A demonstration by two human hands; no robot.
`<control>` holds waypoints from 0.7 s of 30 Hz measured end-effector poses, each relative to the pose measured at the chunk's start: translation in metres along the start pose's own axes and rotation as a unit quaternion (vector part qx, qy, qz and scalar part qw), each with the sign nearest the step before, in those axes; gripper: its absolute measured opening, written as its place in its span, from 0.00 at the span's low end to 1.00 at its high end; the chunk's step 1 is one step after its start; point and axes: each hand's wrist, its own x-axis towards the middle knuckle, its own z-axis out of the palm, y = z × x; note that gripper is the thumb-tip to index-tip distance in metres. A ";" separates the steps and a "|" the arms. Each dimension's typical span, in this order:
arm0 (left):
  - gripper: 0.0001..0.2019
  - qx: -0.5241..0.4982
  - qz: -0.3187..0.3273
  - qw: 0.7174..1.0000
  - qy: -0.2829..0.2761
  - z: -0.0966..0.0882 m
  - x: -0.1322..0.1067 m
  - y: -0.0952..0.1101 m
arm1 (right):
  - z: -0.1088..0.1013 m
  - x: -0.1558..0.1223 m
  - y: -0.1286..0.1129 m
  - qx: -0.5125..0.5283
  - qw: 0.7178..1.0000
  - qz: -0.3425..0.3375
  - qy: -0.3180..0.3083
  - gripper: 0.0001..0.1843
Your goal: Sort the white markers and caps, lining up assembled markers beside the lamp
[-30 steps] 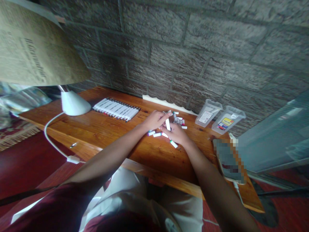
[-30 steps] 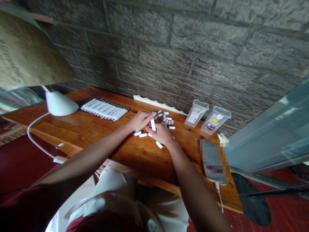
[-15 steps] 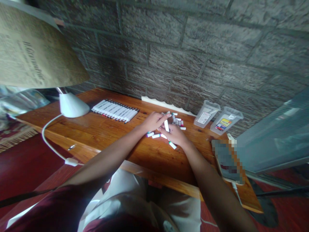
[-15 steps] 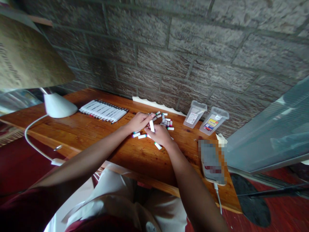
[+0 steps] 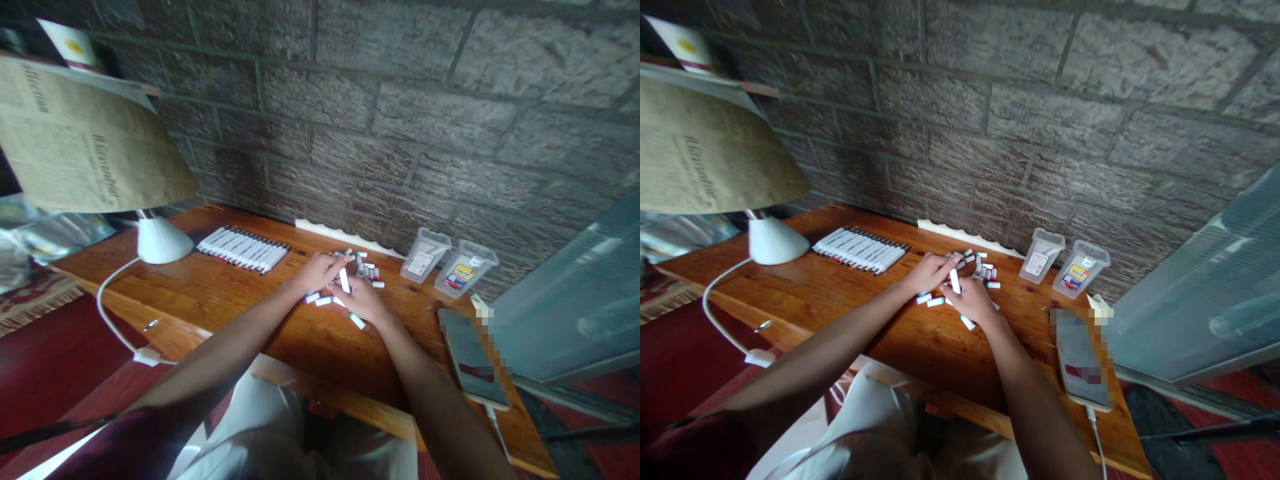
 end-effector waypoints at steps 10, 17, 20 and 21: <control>0.31 -0.013 -0.015 1.000 0.009 0.001 -0.002 0.001 | 0.000 -0.001 0.000 0.000 1.000 -0.008 0.004 0.18; 0.32 -0.017 -0.019 1.000 0.018 0.002 -0.002 0.000 | 0.003 0.000 0.002 0.002 1.000 -0.009 0.014 0.17; 0.32 -0.011 -0.024 1.000 0.013 0.003 -0.002 -0.002 | 0.004 0.000 0.003 -0.002 1.000 0.000 0.014 0.18; 0.31 -0.013 -0.022 1.000 0.008 0.003 -0.002 -0.003 | 0.004 0.000 0.003 0.004 1.000 0.001 0.012 0.18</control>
